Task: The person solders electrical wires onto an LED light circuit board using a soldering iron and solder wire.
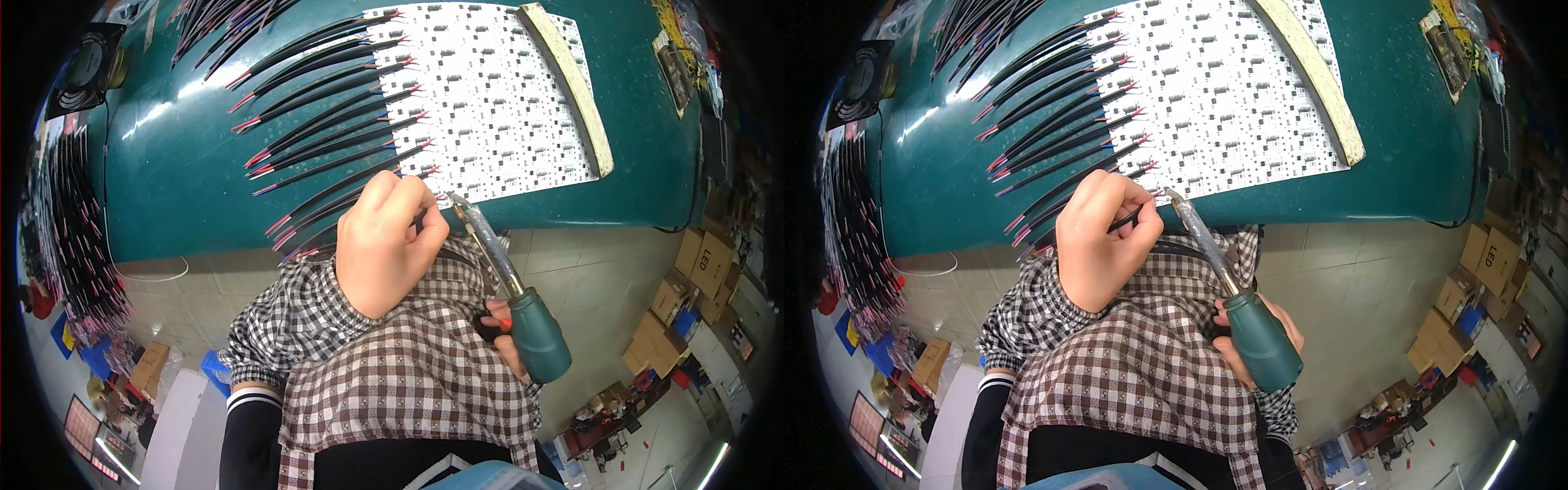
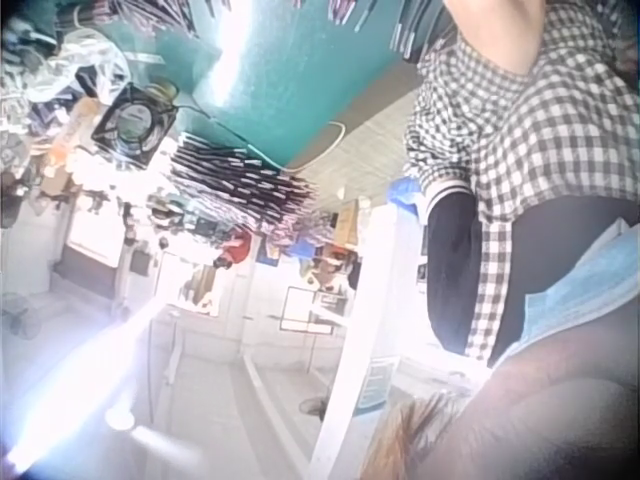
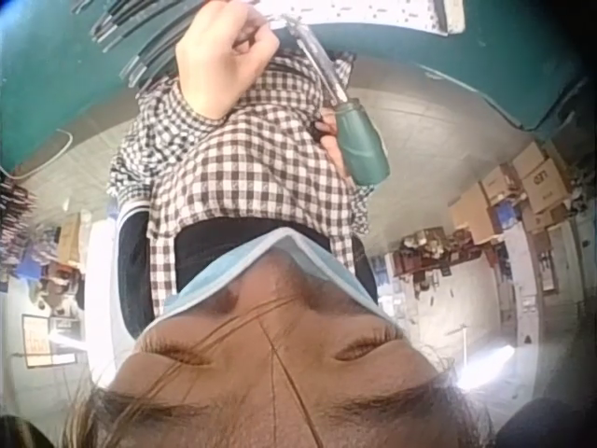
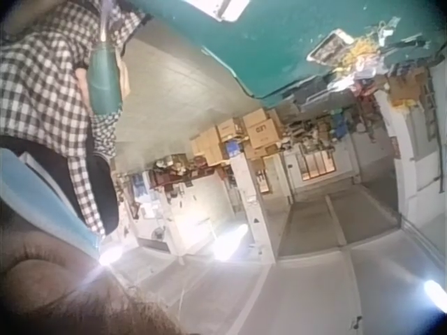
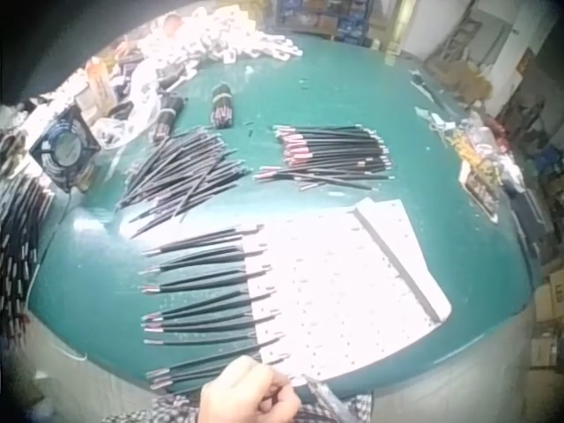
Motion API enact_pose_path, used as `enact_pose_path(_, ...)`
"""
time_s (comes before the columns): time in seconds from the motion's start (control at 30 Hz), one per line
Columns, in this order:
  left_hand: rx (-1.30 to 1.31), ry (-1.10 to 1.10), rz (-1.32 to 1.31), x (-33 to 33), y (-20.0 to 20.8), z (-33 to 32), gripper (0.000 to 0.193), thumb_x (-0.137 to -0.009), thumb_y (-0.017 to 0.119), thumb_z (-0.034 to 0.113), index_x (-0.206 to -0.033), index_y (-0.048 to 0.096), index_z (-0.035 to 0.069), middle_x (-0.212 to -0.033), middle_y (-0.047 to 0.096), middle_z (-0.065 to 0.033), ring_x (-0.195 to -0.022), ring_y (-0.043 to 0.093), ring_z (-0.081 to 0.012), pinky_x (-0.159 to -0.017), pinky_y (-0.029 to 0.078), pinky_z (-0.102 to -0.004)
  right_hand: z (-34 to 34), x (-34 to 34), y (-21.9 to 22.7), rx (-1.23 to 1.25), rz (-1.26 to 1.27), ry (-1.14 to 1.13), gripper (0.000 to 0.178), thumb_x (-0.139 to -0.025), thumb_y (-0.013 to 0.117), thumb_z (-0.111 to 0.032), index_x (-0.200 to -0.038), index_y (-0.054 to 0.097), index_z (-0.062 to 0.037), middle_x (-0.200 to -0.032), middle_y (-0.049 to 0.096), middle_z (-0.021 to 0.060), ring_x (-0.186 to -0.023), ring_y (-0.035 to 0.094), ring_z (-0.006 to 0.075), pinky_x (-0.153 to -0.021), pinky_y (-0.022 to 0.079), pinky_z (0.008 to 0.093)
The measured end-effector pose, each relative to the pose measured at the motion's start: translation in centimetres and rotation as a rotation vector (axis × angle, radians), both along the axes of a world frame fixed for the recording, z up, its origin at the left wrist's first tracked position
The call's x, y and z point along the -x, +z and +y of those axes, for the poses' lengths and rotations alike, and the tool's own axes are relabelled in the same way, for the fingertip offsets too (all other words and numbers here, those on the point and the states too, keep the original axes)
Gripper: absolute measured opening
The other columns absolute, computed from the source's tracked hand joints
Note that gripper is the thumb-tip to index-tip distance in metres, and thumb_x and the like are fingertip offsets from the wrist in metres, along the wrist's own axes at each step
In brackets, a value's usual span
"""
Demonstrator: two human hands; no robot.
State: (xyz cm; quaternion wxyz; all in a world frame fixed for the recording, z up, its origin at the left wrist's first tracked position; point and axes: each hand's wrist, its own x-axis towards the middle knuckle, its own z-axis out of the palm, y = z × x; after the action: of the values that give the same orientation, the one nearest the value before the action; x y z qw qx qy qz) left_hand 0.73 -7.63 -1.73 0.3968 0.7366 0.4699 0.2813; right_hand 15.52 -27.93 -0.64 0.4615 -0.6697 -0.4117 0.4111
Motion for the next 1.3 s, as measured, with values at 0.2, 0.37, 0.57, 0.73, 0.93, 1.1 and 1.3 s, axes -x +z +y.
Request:
enact_pose_path(0.2,0.018,0.006,-0.004,0.0,0.1,-0.3,0.013,-0.073,0.069,-0.005,-0.079,0.06,0.003,-0.073,0.054,-0.0044,-0.059,0.054,-0.0112,-0.05,0.045,-0.0241,0.1,-0.1,0.4,0.048,-0.019,0.018,0.067,-0.079,0.082,-0.019,-0.129,0.049,0.01,-0.1,0.071,0.0175,-0.088,0.073,0.0234,-0.079,0.058,0.0326)
enact_pose_path(0.37,0.005,-0.003,-0.003,-0.1,0.0,-0.2,0.013,-0.073,0.069,-0.004,-0.079,0.06,0.003,-0.073,0.054,-0.005,-0.06,0.054,-0.013,-0.051,0.046,-0.0249,0.1,0.0,0.7,0.091,-0.05,0.005,0.065,-0.079,0.082,-0.02,-0.128,0.051,0.009,-0.099,0.072,0.0149,-0.086,0.073,0.022,-0.079,0.057,0.0319)
enact_pose_path(0.57,-0.006,-0.006,0.017,-0.2,0.1,-0.1,0.014,-0.072,0.069,-0.004,-0.079,0.059,0.003,-0.072,0.053,-0.0054,-0.06,0.054,-0.0146,-0.052,0.046,-0.0261,-0.1,-0.5,1.1,0.092,-0.328,0.101,0.057,-0.077,0.082,-0.023,-0.119,0.059,0.0064,-0.099,0.073,0.0099,-0.085,0.071,0.024,-0.081,0.055,0.0368)
enact_pose_path(0.73,0.014,0.001,0.01,-0.3,0.0,0.0,0.014,-0.072,0.069,-0.004,-0.079,0.059,0.003,-0.072,0.053,-0.0054,-0.06,0.055,-0.0149,-0.051,0.046,-0.0261,0.2,-0.7,0.5,-0.064,-0.291,0.149,0.053,-0.079,0.082,-0.024,-0.116,0.06,0.0063,-0.101,0.071,0.0126,-0.086,0.071,0.0256,-0.08,0.057,0.0368)
enact_pose_path(0.93,0.004,0.02,0.021,-0.2,0.2,0.2,0.013,-0.072,0.069,-0.004,-0.077,0.059,0.003,-0.072,0.054,-0.0059,-0.06,0.056,-0.016,-0.05,0.047,-0.0258,1.3,-0.2,1.5,-0.035,0.066,-0.033,0.048,-0.082,0.079,-0.019,-0.115,0.058,0.009,-0.103,0.067,0.0208,-0.093,0.07,0.0294,-0.077,0.062,0.0364)
enact_pose_path(1.1,-0.086,0.011,-0.028,0.1,0.3,0.0,0.012,-0.072,0.068,-0.002,-0.075,0.058,0.005,-0.07,0.053,-0.0086,-0.058,0.056,-0.0203,-0.051,0.046,-0.0313,1.4,-0.1,1.7,-0.169,0.271,-0.107,0.049,-0.09,0.068,-0.022,-0.124,0.051,0.0088,-0.116,0.061,0.0245,-0.099,0.066,0.0296,-0.082,0.058,0.0404)
enact_pose_path(1.3,-0.229,-0.177,0.005,4.9,6.0,4.7,0.033,-0.079,0.073,0.012,-0.108,0.059,0.002,-0.109,0.058,-0.0171,-0.104,0.059,-0.0374,-0.088,0.049,-0.0428,6.2,-3.0,3.4,-0.348,0.165,-0.133,0.057,-0.098,0.049,-0.027,-0.135,0.038,0.0149,-0.102,0.057,0.0183,-0.091,0.063,0.0269,-0.069,0.059,0.0321)
